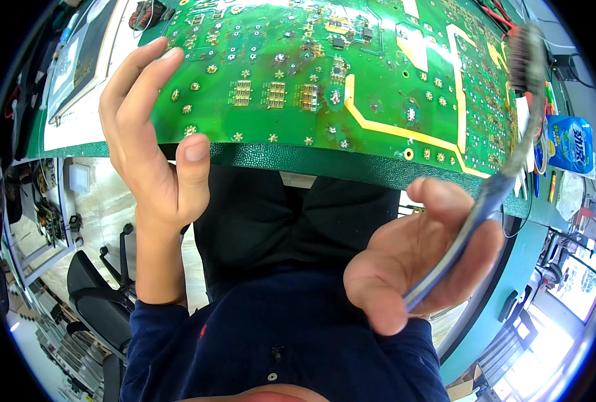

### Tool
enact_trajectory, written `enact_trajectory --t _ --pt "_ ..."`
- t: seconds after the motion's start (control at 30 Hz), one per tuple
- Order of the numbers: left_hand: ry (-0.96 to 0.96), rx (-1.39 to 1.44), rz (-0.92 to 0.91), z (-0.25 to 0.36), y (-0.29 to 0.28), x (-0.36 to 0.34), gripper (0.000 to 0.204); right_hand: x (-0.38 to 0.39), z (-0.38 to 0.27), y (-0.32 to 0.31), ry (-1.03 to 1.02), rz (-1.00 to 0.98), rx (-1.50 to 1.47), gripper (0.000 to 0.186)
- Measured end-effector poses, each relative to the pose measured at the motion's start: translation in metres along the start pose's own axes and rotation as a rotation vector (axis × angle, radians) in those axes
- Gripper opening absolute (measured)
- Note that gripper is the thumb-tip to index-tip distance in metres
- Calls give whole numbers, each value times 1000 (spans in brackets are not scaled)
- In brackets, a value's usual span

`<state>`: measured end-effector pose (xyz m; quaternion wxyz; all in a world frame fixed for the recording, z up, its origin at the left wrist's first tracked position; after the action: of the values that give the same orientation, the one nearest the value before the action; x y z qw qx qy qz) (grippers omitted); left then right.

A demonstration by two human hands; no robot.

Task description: The person uses tweezers and a soldering iron to manipulate components on a green circuit board. They then use a brush to wipe sections of the board and apply a substance from a syringe to specific areas.

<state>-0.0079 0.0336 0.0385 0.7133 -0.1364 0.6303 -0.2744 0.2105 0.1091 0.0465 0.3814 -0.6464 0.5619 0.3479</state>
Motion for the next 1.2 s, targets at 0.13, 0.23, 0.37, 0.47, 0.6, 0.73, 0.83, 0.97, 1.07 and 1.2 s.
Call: enact_trajectory --t 0.13,0.23,0.37,0.47,0.6,0.73,0.83,0.97,1.07,1.2 --pt "-137 7 -71 3 -2 1 53 -13 5 2 -10 -137 164 83" --pt "-127 4 -87 2 -1 1 53 -20 12 3 -36 -102 252 87" --pt "-128 33 -98 1 1 2 55 -26 23 3 -102 -76 308 89" --pt "-132 22 -112 0 1 1 56 -23 29 4 -137 -58 326 89" --pt "-159 1 -130 1 1 2 59 -18 33 2 -78 7 290 83" --pt "-164 -7 -148 0 1 2 60 -13 34 1 -80 100 255 79" --pt "-170 -18 -170 0 1 2 61 -11 33 1 -69 140 300 74" --pt "-173 -28 -197 1 2 1 63 -11 31 3 -58 82 395 67" --pt "-181 -40 -197 1 1 2 65 -11 30 3 -46 78 425 66" --pt "-184 -34 -197 1 2 2 64 -9 30 3 -63 108 407 65"
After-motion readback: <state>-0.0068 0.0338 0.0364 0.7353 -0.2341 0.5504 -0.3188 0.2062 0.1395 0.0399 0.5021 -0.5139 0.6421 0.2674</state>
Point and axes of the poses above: each hand's wrist, its own x-axis away from the middle knuckle, its own y-axis out of the palm, z = x × y, the point moved 5 cm from there along -x, towards the middle knuckle, and after that the axes turned 1 degree about y, right-handed, at the moved point
